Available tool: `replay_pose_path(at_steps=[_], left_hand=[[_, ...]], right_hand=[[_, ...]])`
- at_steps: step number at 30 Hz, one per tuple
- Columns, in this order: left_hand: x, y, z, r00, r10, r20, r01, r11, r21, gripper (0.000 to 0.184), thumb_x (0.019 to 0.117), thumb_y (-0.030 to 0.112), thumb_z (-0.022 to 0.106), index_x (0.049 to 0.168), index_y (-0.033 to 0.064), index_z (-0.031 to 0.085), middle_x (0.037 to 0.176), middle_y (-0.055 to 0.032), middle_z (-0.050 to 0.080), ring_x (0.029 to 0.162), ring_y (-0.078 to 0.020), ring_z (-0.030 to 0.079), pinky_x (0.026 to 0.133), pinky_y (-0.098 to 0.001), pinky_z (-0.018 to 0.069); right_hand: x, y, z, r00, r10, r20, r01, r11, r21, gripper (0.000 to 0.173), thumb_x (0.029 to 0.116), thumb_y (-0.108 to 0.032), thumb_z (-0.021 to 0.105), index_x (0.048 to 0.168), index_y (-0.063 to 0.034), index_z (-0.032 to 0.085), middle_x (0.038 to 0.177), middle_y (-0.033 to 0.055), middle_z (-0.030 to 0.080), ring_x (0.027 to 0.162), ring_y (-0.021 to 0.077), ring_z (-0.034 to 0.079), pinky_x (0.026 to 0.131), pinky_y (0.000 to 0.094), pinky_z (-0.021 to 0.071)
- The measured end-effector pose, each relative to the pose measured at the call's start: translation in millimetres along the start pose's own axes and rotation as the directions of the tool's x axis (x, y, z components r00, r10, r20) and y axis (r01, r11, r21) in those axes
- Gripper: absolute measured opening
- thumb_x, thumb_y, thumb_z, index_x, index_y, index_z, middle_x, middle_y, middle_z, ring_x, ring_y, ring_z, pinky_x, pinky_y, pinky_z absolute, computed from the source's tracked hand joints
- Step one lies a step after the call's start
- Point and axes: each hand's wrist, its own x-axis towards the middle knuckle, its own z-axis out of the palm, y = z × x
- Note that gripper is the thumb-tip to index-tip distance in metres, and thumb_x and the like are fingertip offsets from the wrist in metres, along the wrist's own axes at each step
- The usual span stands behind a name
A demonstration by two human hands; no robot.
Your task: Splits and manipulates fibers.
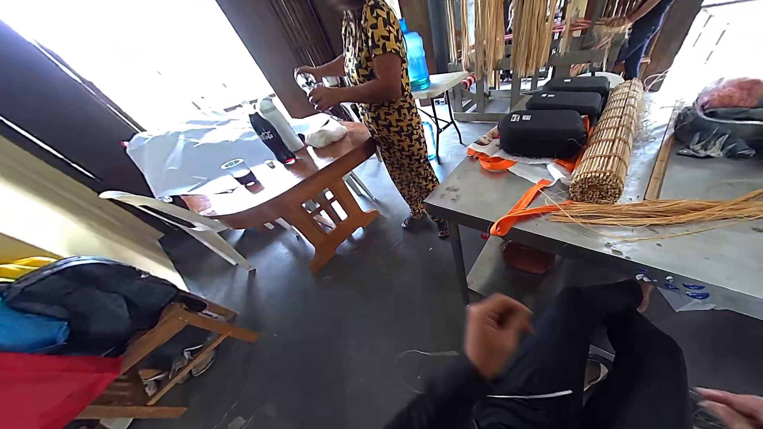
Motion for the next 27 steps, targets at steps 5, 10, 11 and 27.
replay_pose_path(at_steps=[5,10,11,27], left_hand=[[-25.0,-2.3,86.0,0.924,-0.053,0.378,0.178,0.936,-0.303,0.010,0.0947,-0.006,0.061,0.096,-0.0114,0.069,0.075,-0.0077,0.072,0.058,-0.0003,0.060,0.055,-0.0166,0.0503],[-31.0,-4.4,95.7,0.863,-0.132,0.488,0.297,0.913,-0.279,0.009,0.0953,-0.002,0.062,0.097,-0.0078,0.069,0.077,-0.0021,0.072,0.060,0.0009,0.063,0.054,-0.0160,0.0523],[-31.4,-5.3,95.0,0.855,-0.154,0.496,0.322,0.906,-0.275,0.009,0.0953,-0.002,0.062,0.096,-0.0063,0.069,0.076,-0.0002,0.072,0.058,0.0021,0.062,0.052,-0.0149,0.0509],[-32.4,-20.9,91.9,0.640,-0.389,0.663,0.703,0.644,-0.301,0.020,0.1010,0.002,0.051,0.102,0.0016,0.071,0.076,0.0004,0.075,0.050,0.0040,0.057,0.046,-0.0116,0.0435]], right_hand=[[-1.0,-45.0,65.1,0.997,-0.078,0.010,0.068,0.924,0.376,0.024,0.0990,-0.022,0.066,0.116,-0.0060,0.074,0.103,-0.0038,0.074,0.090,0.0031,0.070,0.082,0.0244,0.0614],[-0.7,-48.2,80.2,0.998,0.041,-0.047,-0.004,0.795,0.607,0.018,0.0910,-0.010,0.072,0.107,-0.0021,0.074,0.101,-0.0002,0.075,0.085,0.0062,0.071,0.077,0.0243,0.0620],[-0.5,-48.6,81.3,0.997,0.060,-0.042,-0.020,0.771,0.636,0.018,0.0899,-0.007,0.072,0.107,-0.0006,0.074,0.102,0.0006,0.075,0.086,0.0062,0.071,0.077,0.0242,0.0617],[-5.8,-36.2,74.9,0.916,0.324,-0.237,-0.025,0.636,0.771,0.016,0.0885,0.007,0.067,0.087,-0.0066,0.076,0.085,-0.0007,0.076,0.074,0.0079,0.072,0.074,0.0265,0.0629]])
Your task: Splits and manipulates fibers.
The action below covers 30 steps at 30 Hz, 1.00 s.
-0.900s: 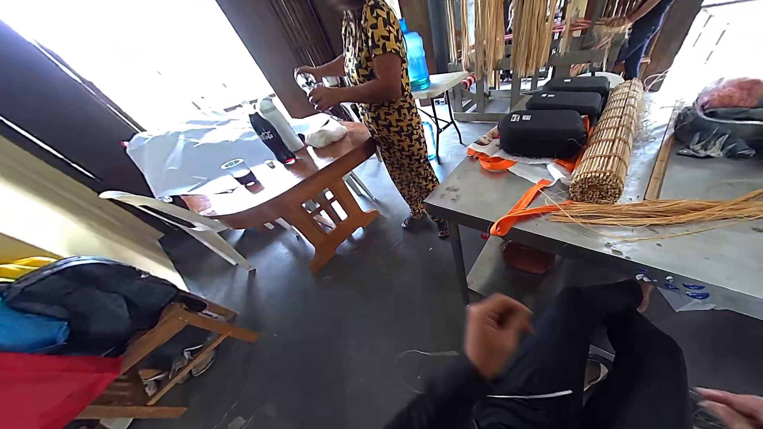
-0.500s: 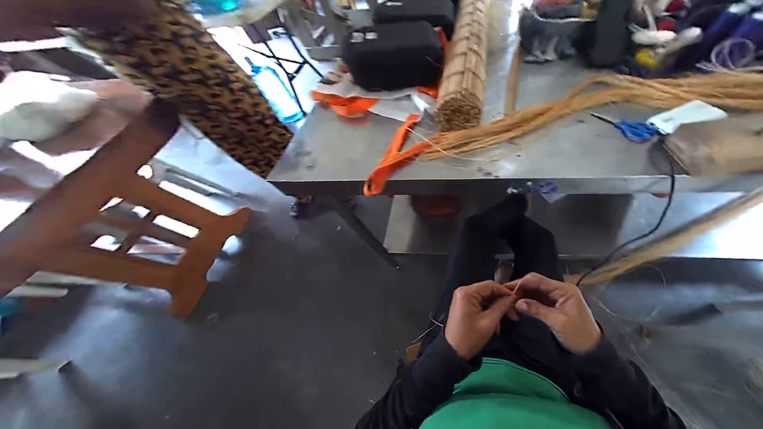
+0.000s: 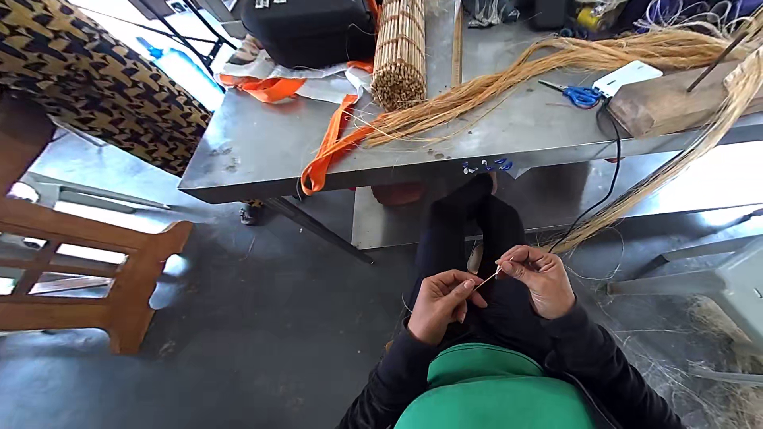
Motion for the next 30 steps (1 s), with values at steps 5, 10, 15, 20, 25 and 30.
replay_pose_path(at_steps=[5,10,15,20,25,30], left_hand=[[2.7,-4.9,-0.8,0.994,0.106,-0.037,-0.095,0.969,0.229,0.010,0.0896,-0.006,0.066,0.091,0.0017,0.073,0.074,0.0047,0.073,0.063,0.0022,0.065,0.061,-0.0151,0.0543],[6.9,-7.5,-4.3,0.987,0.145,-0.076,-0.110,0.931,0.347,0.007,0.0887,-0.005,0.068,0.086,0.0009,0.071,0.070,0.0046,0.072,0.062,0.0010,0.066,0.062,-0.0158,0.0553],[9.8,4.1,-20.3,1.000,-0.023,0.010,0.019,0.947,0.321,0.009,0.0920,-0.002,0.064,0.088,0.0048,0.069,0.072,0.0050,0.073,0.054,0.0018,0.062,0.050,-0.0138,0.0501],[23.4,14.1,-27.0,0.975,-0.181,0.132,0.142,0.956,0.257,0.024,0.0928,0.002,0.054,0.115,-0.0024,0.060,0.094,-0.0042,0.076,0.077,-0.0132,0.075,0.066,-0.0277,0.0620],[32.8,4.2,-24.5,0.999,-0.036,0.038,0.030,0.988,0.153,0.015,0.0971,0.003,0.056,0.107,0.0001,0.067,0.083,0.0003,0.076,0.054,0.0005,0.061,0.048,-0.0144,0.0476],[35.4,-3.2,-31.8,0.992,0.052,-0.115,-0.017,0.958,0.286,0.008,0.0880,-0.005,0.069,0.090,0.0004,0.075,0.074,0.0036,0.073,0.052,0.0048,0.056,0.049,-0.0127,0.0455]], right_hand=[[-1.0,3.4,-3.4,1.000,0.005,-0.017,-0.005,1.000,-0.028,0.018,0.0876,0.009,0.066,0.087,-0.0067,0.075,0.082,-0.0021,0.076,0.074,0.0068,0.072,0.075,0.0256,0.0624],[0.4,6.7,-9.1,1.000,0.001,0.022,0.003,0.980,-0.199,0.012,0.0851,0.008,0.070,0.087,-0.0033,0.073,0.081,-0.0030,0.075,0.074,0.0037,0.071,0.074,0.0225,0.0614],[9.4,-5.9,-23.1,0.979,0.063,0.192,0.021,0.912,-0.411,0.007,0.0840,0.002,0.075,0.091,0.0002,0.075,0.085,-0.0022,0.075,0.076,-0.0033,0.068,0.073,0.0155,0.0579],[15.0,-10.3,-18.8,0.962,-0.022,0.274,0.180,0.804,-0.567,0.009,0.0887,-0.007,0.073,0.091,0.0010,0.077,0.090,0.0047,0.075,0.080,-0.0014,0.067,0.076,0.0139,0.0560],[21.2,3.4,-10.5,0.943,-0.180,0.279,0.322,0.701,-0.636,0.010,0.0878,-0.008,0.072,0.089,-0.0002,0.078,0.088,0.0078,0.075,0.084,0.0053,0.070,0.081,0.0182,0.0567],[30.9,13.9,-5.6,0.899,-0.280,0.337,0.438,0.553,-0.709,0.011,0.0896,-0.011,0.071,0.088,-0.0038,0.080,0.089,0.0077,0.077,0.089,0.0137,0.071,0.086,0.0246,0.0562]])
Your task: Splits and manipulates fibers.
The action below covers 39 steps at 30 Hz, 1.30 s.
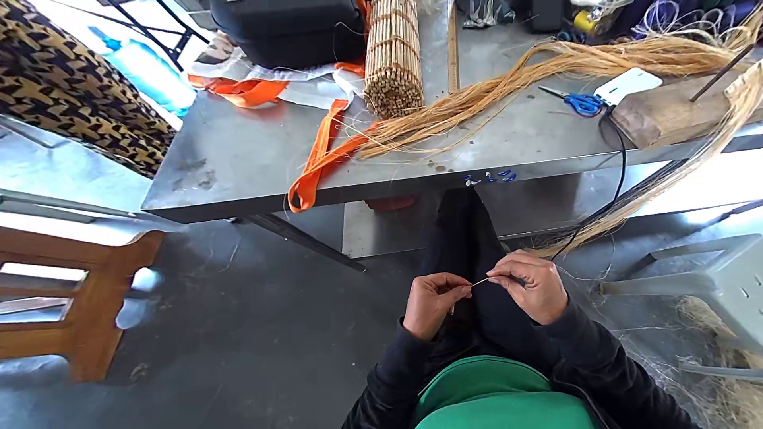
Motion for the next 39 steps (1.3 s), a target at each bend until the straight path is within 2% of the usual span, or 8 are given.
replay_pose_path(at_steps=[6,11,15,19,24,28,34,39], left_hand=[[3.0,-4.9,-13.4,0.999,0.036,0.027,-0.040,0.987,0.154,0.005,0.0882,0.001,0.072,0.090,0.0019,0.076,0.076,0.0035,0.074,0.063,0.0052,0.063,0.059,-0.0128,0.0507],[6.0,-11.6,-23.2,0.975,0.160,0.155,-0.156,0.987,-0.035,0.007,0.0884,0.000,0.069,0.091,0.0011,0.076,0.082,0.0053,0.071,0.065,0.0057,0.060,0.059,-0.0116,0.0497],[12.8,-20.3,-19.0,0.935,0.303,0.183,-0.294,0.953,-0.072,0.007,0.0897,-0.001,0.069,0.093,-0.0015,0.075,0.089,0.0020,0.070,0.076,0.0038,0.061,0.067,-0.0130,0.0519],[18.6,-24.2,-11.8,0.932,0.348,0.103,-0.351,0.936,0.020,0.008,0.0885,-0.001,0.070,0.095,-0.0050,0.074,0.089,-0.0029,0.071,0.079,0.0007,0.065,0.074,-0.0157,0.0555],[20.7,-18.3,-2.7,0.943,0.328,-0.060,-0.327,0.945,0.018,0.018,0.0848,-0.004,0.071,0.102,-0.0050,0.067,0.083,0.0025,0.071,0.070,0.0013,0.065,0.065,-0.0158,0.0556],[23.5,-22.0,0.5,0.943,0.313,-0.114,-0.310,0.950,0.048,0.020,0.0858,-0.004,0.070,0.105,-0.0074,0.070,0.083,0.0020,0.071,0.070,0.0033,0.063,0.065,-0.0136,0.0538],[28.9,-34.3,2.0,0.924,0.354,-0.146,-0.352,0.935,0.040,0.012,0.0859,-0.004,0.072,0.098,-0.0040,0.076,0.085,-0.0005,0.071,0.073,0.0021,0.064,0.068,-0.0141,0.0550],[30.2,-33.9,3.0,0.946,0.286,-0.149,-0.290,0.957,-0.001,0.010,0.0851,-0.005,0.071,0.094,-0.0027,0.076,0.083,0.0005,0.070,0.070,0.0023,0.063,0.065,-0.0141,0.0546]], right_hand=[[7.4,13.8,9.0,0.990,-0.136,0.023,0.137,0.988,-0.065,0.018,0.0956,-0.017,0.068,0.089,-0.0055,0.080,0.089,0.0074,0.076,0.093,0.0171,0.072,0.089,0.0266,0.0559],[7.5,17.9,23.3,0.998,0.054,0.015,-0.056,0.981,0.186,0.016,0.0951,-0.011,0.066,0.091,0.0025,0.075,0.090,0.0086,0.075,0.091,0.0089,0.070,0.089,0.0228,0.0557],[7.3,6.5,35.6,0.938,0.330,0.105,-0.332,0.772,0.541,0.013,0.0965,0.001,0.055,0.092,0.0008,0.067,0.083,-0.0040,0.071,0.079,0.0000,0.067,0.079,0.0209,0.0575],[14.3,-4.9,38.2,0.828,0.494,0.263,-0.522,0.512,0.682,0.022,0.0973,0.003,0.049,0.087,-0.0074,0.065,0.074,-0.0084,0.070,0.070,0.0007,0.067,0.073,0.0212,0.0581],[20.1,-9.7,40.4,0.748,0.573,0.333,-0.612,0.403,0.680,0.021,0.0969,0.004,0.053,0.085,-0.0066,0.066,0.070,-0.0057,0.070,0.065,0.0029,0.067,0.068,0.0214,0.0587],[21.5,-9.9,42.2,0.724,0.601,0.338,-0.634,0.387,0.669,0.018,0.0952,0.005,0.058,0.084,-0.0055,0.068,0.070,-0.0047,0.071,0.063,0.0032,0.067,0.066,0.0208,0.0587],[25.0,-9.7,42.8,0.692,0.646,0.323,-0.681,0.434,0.590,0.014,0.0910,0.009,0.063,0.084,-0.0027,0.068,0.069,-0.0045,0.070,0.061,0.0020,0.066,0.065,0.0198,0.0584],[27.9,-8.1,42.8,0.658,0.676,0.332,-0.717,0.429,0.549,0.014,0.0892,0.010,0.066,0.083,-0.0022,0.067,0.068,-0.0044,0.070,0.060,0.0019,0.066,0.064,0.0191,0.0576]])
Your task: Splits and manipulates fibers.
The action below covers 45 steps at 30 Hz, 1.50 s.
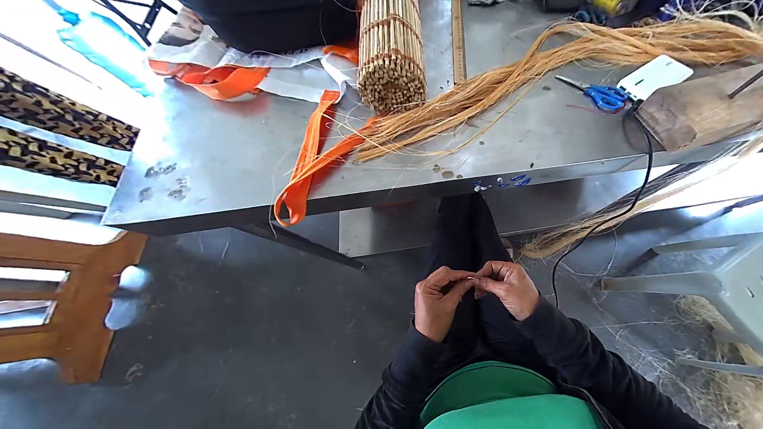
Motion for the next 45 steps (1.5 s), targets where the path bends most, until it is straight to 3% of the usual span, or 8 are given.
replay_pose_path(at_steps=[9,14,17,21,28,34,38,45], left_hand=[[2.8,0.3,-1.9,0.977,-0.209,-0.040,0.207,0.977,-0.052,0.007,0.0864,-0.005,0.071,0.090,0.0002,0.073,0.078,0.0033,0.071,0.061,0.0023,0.059,0.056,-0.0148,0.0497],[4.3,6.3,2.2,0.940,-0.338,-0.035,0.335,0.938,-0.087,0.007,0.0893,-0.007,0.066,0.090,-0.0002,0.070,0.075,0.0031,0.070,0.058,0.0011,0.060,0.054,-0.0147,0.0503],[5.9,10.6,6.3,0.918,-0.396,-0.024,0.395,0.917,-0.055,0.007,0.0901,-0.008,0.066,0.091,-0.0019,0.070,0.074,0.0010,0.072,0.056,0.0014,0.060,0.052,-0.0141,0.0490],[7.1,9.5,10.4,0.914,-0.404,-0.016,0.404,0.914,-0.024,0.007,0.0886,-0.007,0.068,0.091,-0.0012,0.071,0.073,0.0019,0.071,0.056,0.0011,0.060,0.052,-0.0149,0.0498],[8.3,9.0,13.3,0.919,-0.394,0.002,0.394,0.919,-0.028,0.008,0.0867,-0.007,0.069,0.089,0.0003,0.071,0.071,0.0033,0.070,0.055,0.0011,0.060,0.052,-0.0147,0.0495],[12.3,12.7,15.2,0.877,-0.479,-0.021,0.473,0.871,-0.134,0.010,0.0887,-0.010,0.066,0.087,-0.0009,0.070,0.070,-0.0001,0.071,0.053,-0.0005,0.059,0.049,-0.0145,0.0476],[14.6,14.3,16.4,0.852,-0.523,-0.035,0.508,0.840,-0.193,0.012,0.0898,-0.011,0.064,0.086,-0.0005,0.069,0.069,-0.0010,0.070,0.053,-0.0018,0.060,0.049,-0.0149,0.0487],[11.8,9.0,18.5,0.870,-0.492,-0.033,0.478,0.858,-0.187,0.012,0.0880,-0.012,0.065,0.087,-0.0009,0.070,0.070,-0.0004,0.070,0.055,-0.0025,0.062,0.051,-0.0164,0.0520]], right_hand=[[4.3,4.8,-3.1,0.999,-0.027,0.023,0.028,0.999,-0.026,0.009,0.0908,0.007,0.064,0.088,0.0004,0.070,0.072,-0.0026,0.071,0.064,0.0027,0.067,0.068,0.0204,0.0589],[10.9,2.1,-15.8,0.998,-0.058,0.028,0.062,0.987,-0.150,0.017,0.0950,0.003,0.055,0.102,0.0052,0.070,0.082,0.0026,0.072,0.073,0.0054,0.069,0.075,0.0236,0.0585],[12.8,1.5,-19.0,0.991,-0.130,0.020,0.131,0.978,-0.162,0.013,0.0930,0.001,0.062,0.101,0.0045,0.071,0.085,0.0020,0.073,0.075,0.0038,0.069,0.075,0.0221,0.0587],[13.2,4.5,-16.5,0.980,-0.195,0.048,0.201,0.954,-0.221,0.010,0.0870,-0.002,0.071,0.096,0.0023,0.073,0.086,0.0014,0.073,0.074,0.0004,0.067,0.072,0.0181,0.0570],[14.6,10.0,-17.0,0.964,-0.266,0.016,0.258,0.920,-0.294,0.005,0.0850,-0.002,0.069,0.088,-0.0004,0.073,0.081,0.0001,0.072,0.071,-0.0030,0.065,0.068,0.0150,0.0545],[13.6,6.2,-26.6,0.989,-0.140,0.055,0.149,0.964,-0.219,0.011,0.0887,0.000,0.067,0.098,0.0021,0.072,0.085,0.0019,0.073,0.074,0.0020,0.068,0.073,0.0197,0.0583],[10.6,4.9,-30.8,0.994,-0.042,0.100,0.064,0.974,-0.218,0.008,0.0908,0.000,0.068,0.097,0.0035,0.072,0.082,0.0015,0.073,0.072,0.0015,0.069,0.073,0.0194,0.0583],[8.9,13.8,-26.0,0.990,-0.131,0.047,0.138,0.970,-0.202,0.004,0.0878,0.003,0.070,0.091,0.0031,0.072,0.079,0.0016,0.074,0.071,0.0014,0.070,0.074,0.0196,0.0599]])
